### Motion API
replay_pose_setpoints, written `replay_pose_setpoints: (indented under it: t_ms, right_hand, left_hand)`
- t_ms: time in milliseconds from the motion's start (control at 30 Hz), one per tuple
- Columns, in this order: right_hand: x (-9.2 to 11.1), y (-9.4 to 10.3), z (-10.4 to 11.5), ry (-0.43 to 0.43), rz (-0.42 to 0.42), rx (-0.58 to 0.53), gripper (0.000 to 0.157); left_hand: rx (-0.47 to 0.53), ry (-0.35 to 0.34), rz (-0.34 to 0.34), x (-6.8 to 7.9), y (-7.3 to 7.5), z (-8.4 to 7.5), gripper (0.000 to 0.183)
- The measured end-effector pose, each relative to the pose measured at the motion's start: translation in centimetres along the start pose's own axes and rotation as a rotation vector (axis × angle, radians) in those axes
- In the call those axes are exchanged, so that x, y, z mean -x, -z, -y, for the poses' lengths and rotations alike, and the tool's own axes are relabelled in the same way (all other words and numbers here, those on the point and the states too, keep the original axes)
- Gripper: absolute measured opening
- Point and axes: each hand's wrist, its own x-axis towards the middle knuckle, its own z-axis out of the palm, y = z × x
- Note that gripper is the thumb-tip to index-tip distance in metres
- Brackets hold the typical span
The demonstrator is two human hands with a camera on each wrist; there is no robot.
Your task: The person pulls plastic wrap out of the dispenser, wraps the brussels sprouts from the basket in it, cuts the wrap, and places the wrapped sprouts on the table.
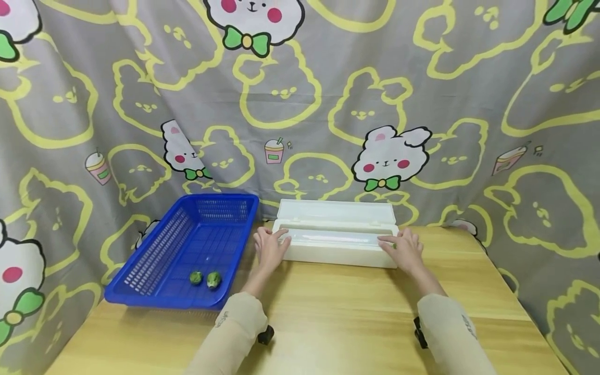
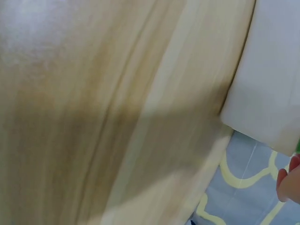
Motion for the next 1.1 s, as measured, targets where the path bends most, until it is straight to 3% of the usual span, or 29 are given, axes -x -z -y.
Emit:
replay_pose_setpoints:
  t_ms: [267,633,900,1100]
  right_hand:
    - [-0.9,0.6,0.0,-0.028,-0.012,-0.02,0.026]
    - [-0.8,0.0,-0.2,-0.01,0.017,-0.085,0.03]
    - [-1.5,0.0,-0.1,-0.01,0.018,-0.09,0.024]
    - [-2.4,0.2,-0.3,-0.003,-0.016,-0.083,0.023]
  left_hand:
    - [0.087,0.034,0.019,-1.0,0.2,-0.2,0.016]
    - [0.216,0.051,-0.053,-2.2,-0.1,-0.8,0.02]
    - [0.226,0.086,-0.041,-3.2,0.3,-1.3,0.021]
    - [0.232,0.072,-0.043,-3.6,0.6,-1.7,0.022]
